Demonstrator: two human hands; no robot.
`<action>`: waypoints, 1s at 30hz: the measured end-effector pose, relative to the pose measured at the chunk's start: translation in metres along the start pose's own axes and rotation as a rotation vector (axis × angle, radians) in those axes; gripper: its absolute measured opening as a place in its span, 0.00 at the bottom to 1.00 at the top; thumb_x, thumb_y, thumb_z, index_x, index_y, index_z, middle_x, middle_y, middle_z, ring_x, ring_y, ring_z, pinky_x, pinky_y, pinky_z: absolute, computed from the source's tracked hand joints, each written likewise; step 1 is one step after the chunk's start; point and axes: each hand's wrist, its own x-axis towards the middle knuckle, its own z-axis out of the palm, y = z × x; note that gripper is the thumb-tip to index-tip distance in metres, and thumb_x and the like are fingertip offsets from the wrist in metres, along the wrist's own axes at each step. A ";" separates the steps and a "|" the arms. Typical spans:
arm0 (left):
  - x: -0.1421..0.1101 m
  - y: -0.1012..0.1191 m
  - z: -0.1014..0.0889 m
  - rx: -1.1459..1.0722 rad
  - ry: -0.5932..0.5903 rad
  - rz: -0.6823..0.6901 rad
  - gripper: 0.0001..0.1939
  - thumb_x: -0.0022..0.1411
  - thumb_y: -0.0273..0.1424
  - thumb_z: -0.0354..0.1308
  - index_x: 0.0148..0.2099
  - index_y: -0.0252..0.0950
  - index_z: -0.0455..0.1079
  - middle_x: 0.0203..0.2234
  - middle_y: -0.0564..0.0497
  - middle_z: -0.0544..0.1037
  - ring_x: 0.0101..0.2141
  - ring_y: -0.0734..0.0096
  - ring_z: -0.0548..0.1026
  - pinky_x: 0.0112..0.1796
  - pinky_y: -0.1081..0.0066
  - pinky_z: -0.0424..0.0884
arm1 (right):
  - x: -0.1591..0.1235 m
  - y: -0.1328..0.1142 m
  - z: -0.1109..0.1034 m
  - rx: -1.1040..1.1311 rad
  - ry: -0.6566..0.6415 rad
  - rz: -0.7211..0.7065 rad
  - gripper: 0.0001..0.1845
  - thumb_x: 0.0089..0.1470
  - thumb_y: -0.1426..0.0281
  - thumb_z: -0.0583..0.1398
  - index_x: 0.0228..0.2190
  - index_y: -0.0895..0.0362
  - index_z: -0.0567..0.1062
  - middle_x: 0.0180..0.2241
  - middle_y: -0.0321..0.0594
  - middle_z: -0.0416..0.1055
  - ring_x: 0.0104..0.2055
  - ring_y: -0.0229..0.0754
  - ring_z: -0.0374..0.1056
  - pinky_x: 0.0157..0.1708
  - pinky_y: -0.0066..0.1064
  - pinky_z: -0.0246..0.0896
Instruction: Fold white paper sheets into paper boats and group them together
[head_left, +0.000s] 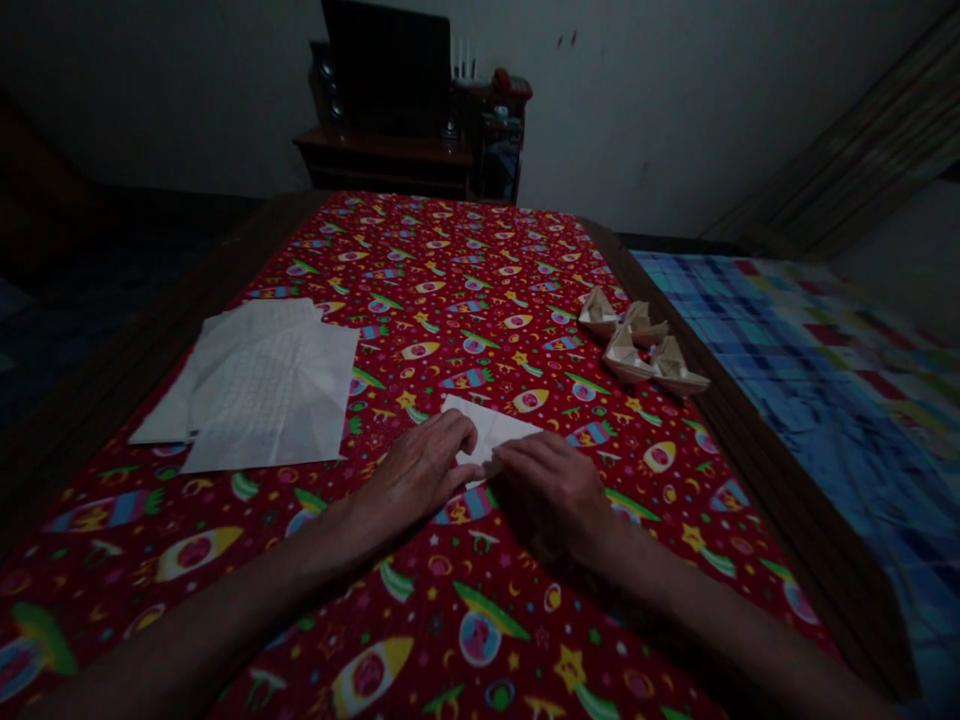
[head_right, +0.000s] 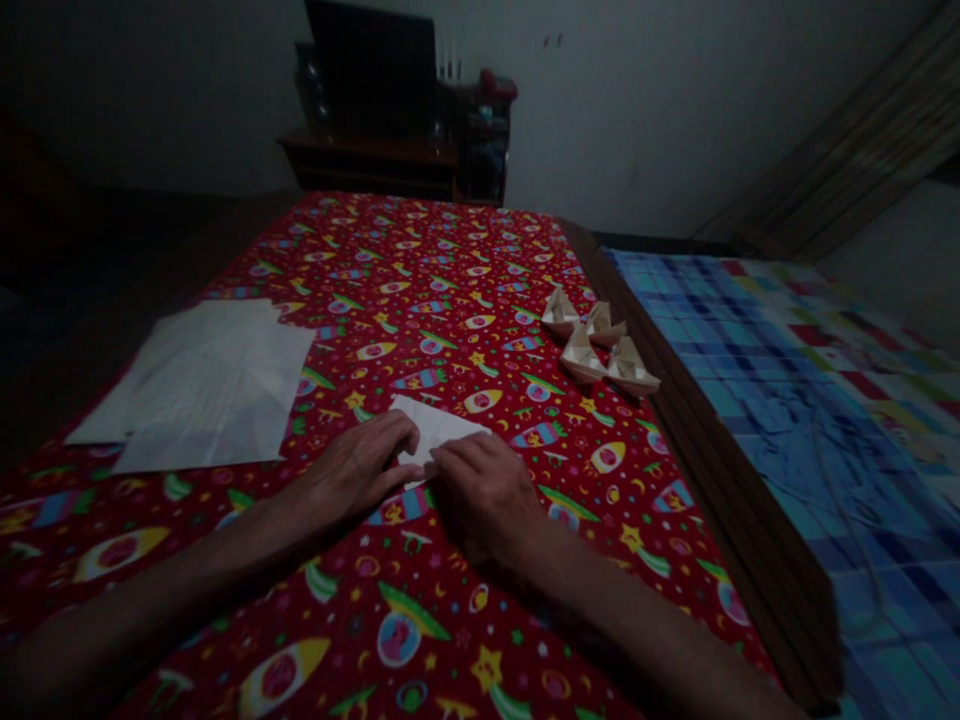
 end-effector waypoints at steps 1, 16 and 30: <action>0.000 -0.001 0.001 0.000 0.004 0.005 0.10 0.58 0.33 0.58 0.36 0.37 0.58 0.30 0.54 0.66 0.31 0.70 0.65 0.31 0.71 0.61 | -0.006 -0.005 -0.001 -0.027 -0.086 -0.046 0.18 0.59 0.73 0.51 0.50 0.62 0.67 0.47 0.48 0.70 0.48 0.45 0.65 0.47 0.38 0.63; 0.000 -0.001 -0.003 -0.080 -0.039 -0.007 0.13 0.55 0.33 0.61 0.36 0.38 0.57 0.31 0.54 0.66 0.32 0.70 0.66 0.32 0.71 0.61 | -0.028 -0.007 -0.010 -0.166 -0.226 0.059 0.22 0.61 0.69 0.50 0.55 0.63 0.64 0.57 0.48 0.60 0.61 0.47 0.54 0.59 0.47 0.53; 0.001 -0.007 -0.007 -0.132 -0.108 -0.026 0.18 0.49 0.34 0.65 0.36 0.38 0.58 0.32 0.54 0.67 0.33 0.69 0.67 0.32 0.71 0.63 | -0.018 -0.019 -0.001 -0.111 -0.232 0.033 0.21 0.61 0.69 0.50 0.54 0.62 0.66 0.57 0.48 0.61 0.60 0.46 0.56 0.60 0.42 0.53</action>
